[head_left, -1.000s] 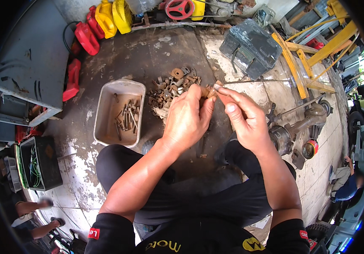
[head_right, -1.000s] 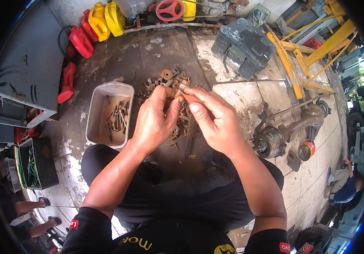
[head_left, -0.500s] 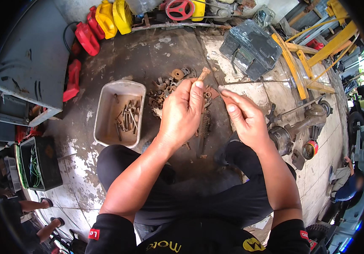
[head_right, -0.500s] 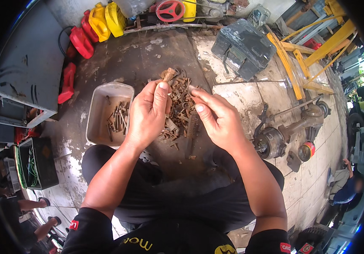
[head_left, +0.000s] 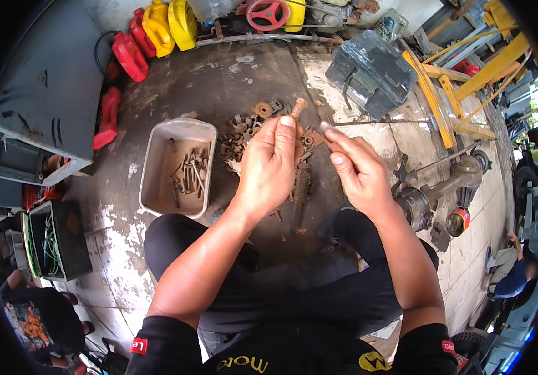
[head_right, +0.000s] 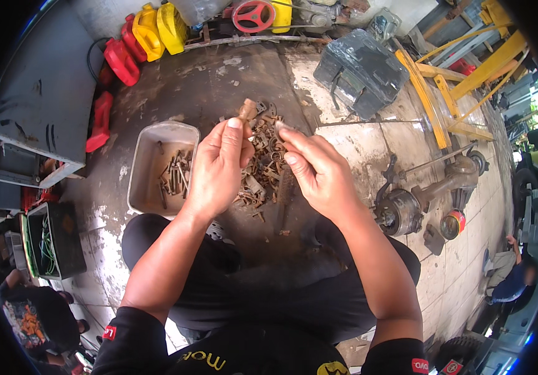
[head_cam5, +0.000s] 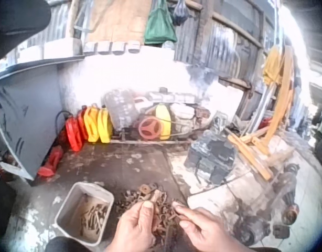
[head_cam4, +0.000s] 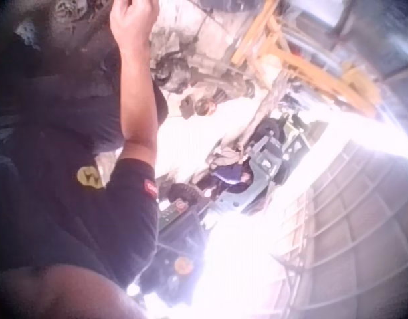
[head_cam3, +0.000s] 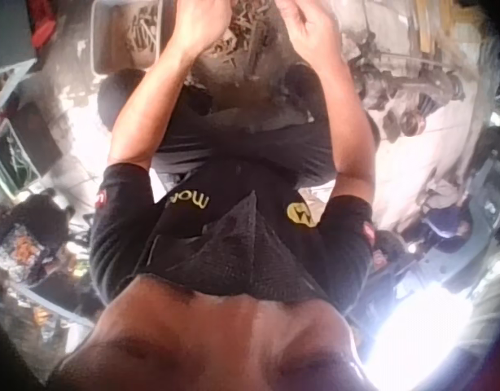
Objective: The person sits on the floor and cleans small metal parts by hand, using a wire brush and a cloth. They pick up individual pieces, scrub them, wipe them, and place them into a plastic container.
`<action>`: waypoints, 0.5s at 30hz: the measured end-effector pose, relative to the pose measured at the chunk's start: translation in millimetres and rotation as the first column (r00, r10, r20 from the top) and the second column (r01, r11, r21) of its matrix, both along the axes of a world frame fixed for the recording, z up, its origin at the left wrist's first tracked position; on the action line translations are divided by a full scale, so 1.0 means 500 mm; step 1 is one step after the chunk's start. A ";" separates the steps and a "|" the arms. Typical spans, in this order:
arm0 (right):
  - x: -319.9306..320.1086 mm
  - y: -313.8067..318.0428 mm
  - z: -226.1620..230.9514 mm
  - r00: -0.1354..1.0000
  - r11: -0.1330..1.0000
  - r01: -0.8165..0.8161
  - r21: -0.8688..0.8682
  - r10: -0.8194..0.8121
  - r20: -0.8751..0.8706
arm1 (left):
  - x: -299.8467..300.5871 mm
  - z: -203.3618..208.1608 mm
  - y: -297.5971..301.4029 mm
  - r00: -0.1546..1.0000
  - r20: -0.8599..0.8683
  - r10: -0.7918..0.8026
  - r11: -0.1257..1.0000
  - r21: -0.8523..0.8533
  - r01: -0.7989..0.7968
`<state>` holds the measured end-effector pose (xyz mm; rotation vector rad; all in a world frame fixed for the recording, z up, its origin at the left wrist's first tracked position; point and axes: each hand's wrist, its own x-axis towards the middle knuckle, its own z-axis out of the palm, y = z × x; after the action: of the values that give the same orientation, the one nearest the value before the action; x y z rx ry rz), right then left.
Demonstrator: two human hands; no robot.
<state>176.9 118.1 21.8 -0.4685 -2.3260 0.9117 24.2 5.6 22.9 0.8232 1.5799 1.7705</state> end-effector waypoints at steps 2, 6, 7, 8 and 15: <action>-0.009 -0.015 0.036 0.997 1.000 0.013 0.011 -0.012 -0.081 | 0.013 0.001 0.000 0.999 -0.006 -0.032 0.998 -0.046 0.032; -0.032 -0.025 0.045 0.989 0.997 -0.065 0.034 0.069 -0.129 | 0.027 -0.017 -0.007 0.992 -0.057 -0.113 0.989 -0.101 0.107; -0.033 -0.023 0.035 0.991 0.997 -0.080 0.016 0.081 -0.105 | 0.027 -0.020 -0.009 0.990 -0.066 -0.125 0.989 -0.089 0.119; -0.029 -0.018 0.027 0.993 0.997 -0.075 0.010 0.075 -0.092 | 0.028 -0.020 -0.007 0.991 -0.015 -0.131 0.990 -0.056 0.130; -0.001 0.006 0.017 0.988 0.994 -0.074 0.075 0.063 0.141 | 0.020 -0.024 0.001 0.945 0.298 -0.133 0.989 0.106 0.106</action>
<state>176.3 121.0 30.1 -0.4331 -2.5086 0.8376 34.2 5.9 11.0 0.6351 1.2328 1.7914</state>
